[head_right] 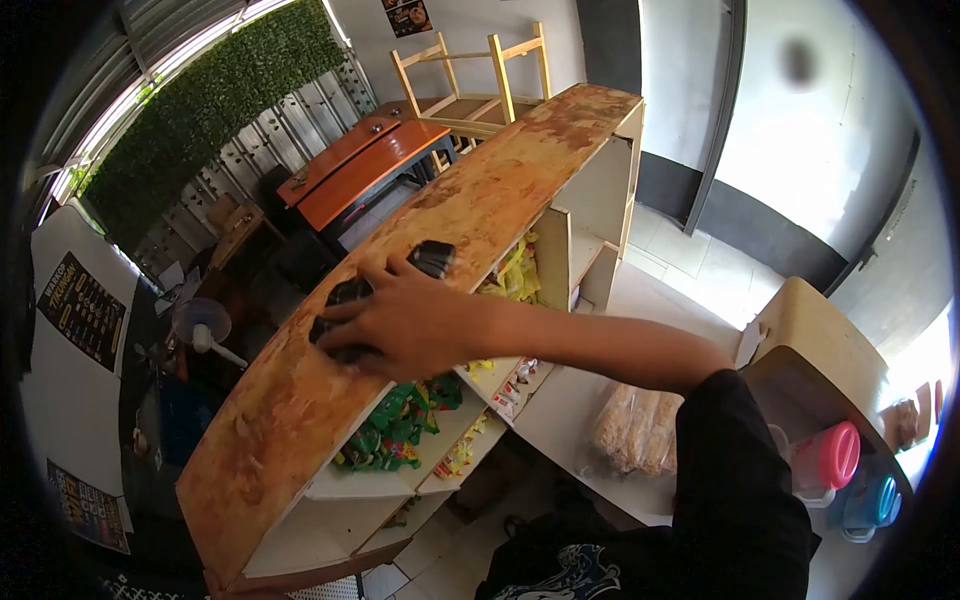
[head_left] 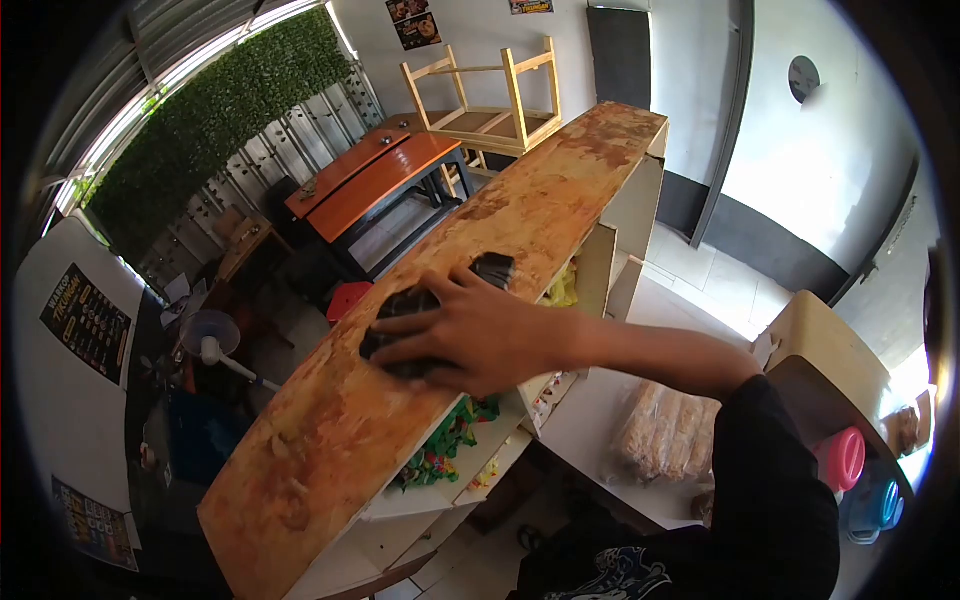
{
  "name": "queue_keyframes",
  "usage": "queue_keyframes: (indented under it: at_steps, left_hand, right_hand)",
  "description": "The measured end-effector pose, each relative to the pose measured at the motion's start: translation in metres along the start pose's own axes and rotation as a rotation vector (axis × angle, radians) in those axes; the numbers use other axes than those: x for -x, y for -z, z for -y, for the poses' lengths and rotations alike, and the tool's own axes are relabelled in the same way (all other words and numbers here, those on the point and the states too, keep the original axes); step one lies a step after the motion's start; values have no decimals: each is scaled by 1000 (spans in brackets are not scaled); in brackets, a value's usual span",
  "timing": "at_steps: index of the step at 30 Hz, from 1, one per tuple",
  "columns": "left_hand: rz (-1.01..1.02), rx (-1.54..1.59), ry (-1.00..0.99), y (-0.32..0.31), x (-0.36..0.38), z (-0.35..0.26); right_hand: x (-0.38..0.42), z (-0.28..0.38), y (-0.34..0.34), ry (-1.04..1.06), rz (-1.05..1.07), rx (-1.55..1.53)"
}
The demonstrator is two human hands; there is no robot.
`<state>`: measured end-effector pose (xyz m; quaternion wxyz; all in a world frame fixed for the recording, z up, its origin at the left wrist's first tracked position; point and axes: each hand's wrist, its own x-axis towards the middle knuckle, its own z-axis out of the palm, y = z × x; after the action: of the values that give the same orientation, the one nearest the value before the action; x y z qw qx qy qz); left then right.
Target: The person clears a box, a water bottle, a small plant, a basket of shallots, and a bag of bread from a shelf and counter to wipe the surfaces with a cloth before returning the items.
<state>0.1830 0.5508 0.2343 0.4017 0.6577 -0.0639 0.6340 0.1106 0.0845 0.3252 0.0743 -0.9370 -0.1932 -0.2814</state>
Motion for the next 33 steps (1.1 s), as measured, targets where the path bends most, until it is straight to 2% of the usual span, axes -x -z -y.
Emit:
queue_keyframes:
  at_steps: [4,9,13,14,16,17,19,20,23,26,31,33]
  left_hand:
    - [64,-20,-43,10,-8,14]
    - [126,46,-90,16,-13,26]
    - [267,107,201,35,-10,68]
    - [206,197,198,29,-11,59]
    - [242,245,224,29,-10,58]
    - [256,270,235,28,-11,56]
    - [225,375,229,24,-13,43]
    - [239,415,220,25,-13,44]
    - [269,504,206,26,-12,51]
    - [274,573,212,22,-11,43]
    - [333,655,205,21,-13,46]
    - [349,666,202,22,-12,48]
  right_hand:
    - [13,-6,13,-98,61,-99]
    - [54,-80,42,-277,34,172]
    - [111,-184,71,-502,-44,234]
    - [122,-205,78,-517,-43,244]
    - [135,-242,74,-786,-85,314]
    - [127,-243,69,-758,-79,267]
    - [109,-234,62,-705,-54,170]
    - [91,-207,53,-848,1,206]
    - [55,-160,23,-672,-13,234]
    - [11,-101,8,-586,24,182]
    - [-66,27,-9,-575,214,188]
    - [-91,62,-30,-338,207,155]
